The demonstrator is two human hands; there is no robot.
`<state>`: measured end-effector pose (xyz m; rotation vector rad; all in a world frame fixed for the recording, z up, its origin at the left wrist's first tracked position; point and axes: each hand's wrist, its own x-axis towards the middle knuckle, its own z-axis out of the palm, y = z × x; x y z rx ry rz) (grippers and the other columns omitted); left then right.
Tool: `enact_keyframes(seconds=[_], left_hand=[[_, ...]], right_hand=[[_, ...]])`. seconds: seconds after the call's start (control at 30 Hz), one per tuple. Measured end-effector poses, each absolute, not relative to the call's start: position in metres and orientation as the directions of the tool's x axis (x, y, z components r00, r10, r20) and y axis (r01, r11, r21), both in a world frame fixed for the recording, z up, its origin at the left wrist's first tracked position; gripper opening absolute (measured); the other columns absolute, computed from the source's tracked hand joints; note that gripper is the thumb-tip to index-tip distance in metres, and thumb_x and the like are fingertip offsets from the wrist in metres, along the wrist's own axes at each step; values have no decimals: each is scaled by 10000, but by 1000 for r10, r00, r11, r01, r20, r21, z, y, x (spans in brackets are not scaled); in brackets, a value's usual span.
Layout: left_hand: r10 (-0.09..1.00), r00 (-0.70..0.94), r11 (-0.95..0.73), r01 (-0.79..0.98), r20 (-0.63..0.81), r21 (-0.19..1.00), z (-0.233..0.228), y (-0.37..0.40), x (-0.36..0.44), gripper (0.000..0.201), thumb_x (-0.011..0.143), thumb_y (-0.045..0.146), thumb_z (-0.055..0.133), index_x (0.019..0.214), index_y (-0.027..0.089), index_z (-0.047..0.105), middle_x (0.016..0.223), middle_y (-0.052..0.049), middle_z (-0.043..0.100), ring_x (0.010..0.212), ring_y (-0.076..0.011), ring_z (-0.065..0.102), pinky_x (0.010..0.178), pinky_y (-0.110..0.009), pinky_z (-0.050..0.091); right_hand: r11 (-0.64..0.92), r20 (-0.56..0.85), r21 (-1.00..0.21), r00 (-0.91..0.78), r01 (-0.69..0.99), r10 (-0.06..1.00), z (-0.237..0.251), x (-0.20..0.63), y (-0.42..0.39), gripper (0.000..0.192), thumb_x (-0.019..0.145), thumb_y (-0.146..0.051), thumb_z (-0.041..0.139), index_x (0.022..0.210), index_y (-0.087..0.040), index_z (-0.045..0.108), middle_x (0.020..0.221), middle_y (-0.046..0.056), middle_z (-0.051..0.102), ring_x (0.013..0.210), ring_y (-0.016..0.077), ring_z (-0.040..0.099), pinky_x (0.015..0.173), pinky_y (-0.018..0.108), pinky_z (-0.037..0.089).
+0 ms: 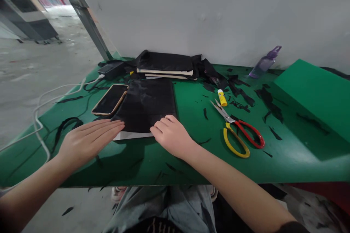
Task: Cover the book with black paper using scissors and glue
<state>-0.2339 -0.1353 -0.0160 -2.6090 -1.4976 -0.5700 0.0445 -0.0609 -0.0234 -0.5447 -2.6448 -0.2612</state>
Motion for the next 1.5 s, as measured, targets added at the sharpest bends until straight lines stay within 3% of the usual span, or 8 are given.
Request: enact_keyframes(seconds=[0.23,0.43,0.63,0.9,1.07,1.2,1.33,1.5], left_hand=[[797,474,-544,833,375,104,-25,-136,-240,351,893,181,506,1201,295,630,1272,-13,611,1171,-259,588,1054,-493,443],[798,526,-592,776,292,219,-39,-134,-251,350,912,174,472,1217,251,623,1288,-53,599,1225,-268,540,1083,-509,398],[766,568,-641,702,301,308,-45,-132,-256,376,898,142,513,1234,281,609,1291,-51,603,1224,-254,539,1094,-470,391],[731,614,-679,701,298,218,-50,-133,-260,412,906,133,479,1277,286,574,1322,-48,579,1239,-248,531,1077,-444,421],[753,573,-656,691,323,304,-48,-132,-259,387,905,159,499,1249,309,593,1301,-31,602,1222,-237,548,1078,-413,419],[724,605,-670,731,331,131,-46,-130,-259,370,928,168,449,1249,288,588,1282,-39,620,1191,-226,573,1031,-397,453],[630,680,-715,697,375,-62,-42,-127,-257,346,932,161,453,1243,246,579,1238,-53,647,1150,-208,593,991,-362,476],[520,754,-737,633,401,-235,-37,-127,-254,313,926,108,448,1206,141,585,1193,-88,663,1130,-204,590,984,-342,474]], right_hand=[[862,470,289,-846,417,251,-25,42,-58,271,916,-87,385,822,-163,627,738,29,588,678,144,471,737,330,365],[893,432,277,-876,354,213,-28,39,-59,268,929,-82,364,863,-156,613,758,35,579,715,152,477,727,335,357],[914,337,310,-929,263,153,-25,43,-62,220,930,-97,397,975,-139,609,902,60,619,798,161,513,736,337,379],[900,263,391,-961,191,89,-18,52,-63,292,937,-114,387,1166,-133,567,1116,83,627,885,170,545,758,340,436],[886,242,441,-970,146,39,-17,58,-62,262,927,-122,413,1094,-129,615,1160,86,624,886,175,552,782,349,447],[892,221,424,-973,156,66,-17,60,-62,283,926,-123,409,1121,-116,614,1193,97,615,915,185,550,795,362,449],[932,236,324,-968,162,86,-17,63,-65,301,922,-180,434,1173,-123,590,1229,100,600,985,203,544,838,374,444],[947,428,157,-883,280,190,-17,58,-67,231,909,-187,477,1082,-126,616,1040,83,660,912,174,562,807,324,444]])
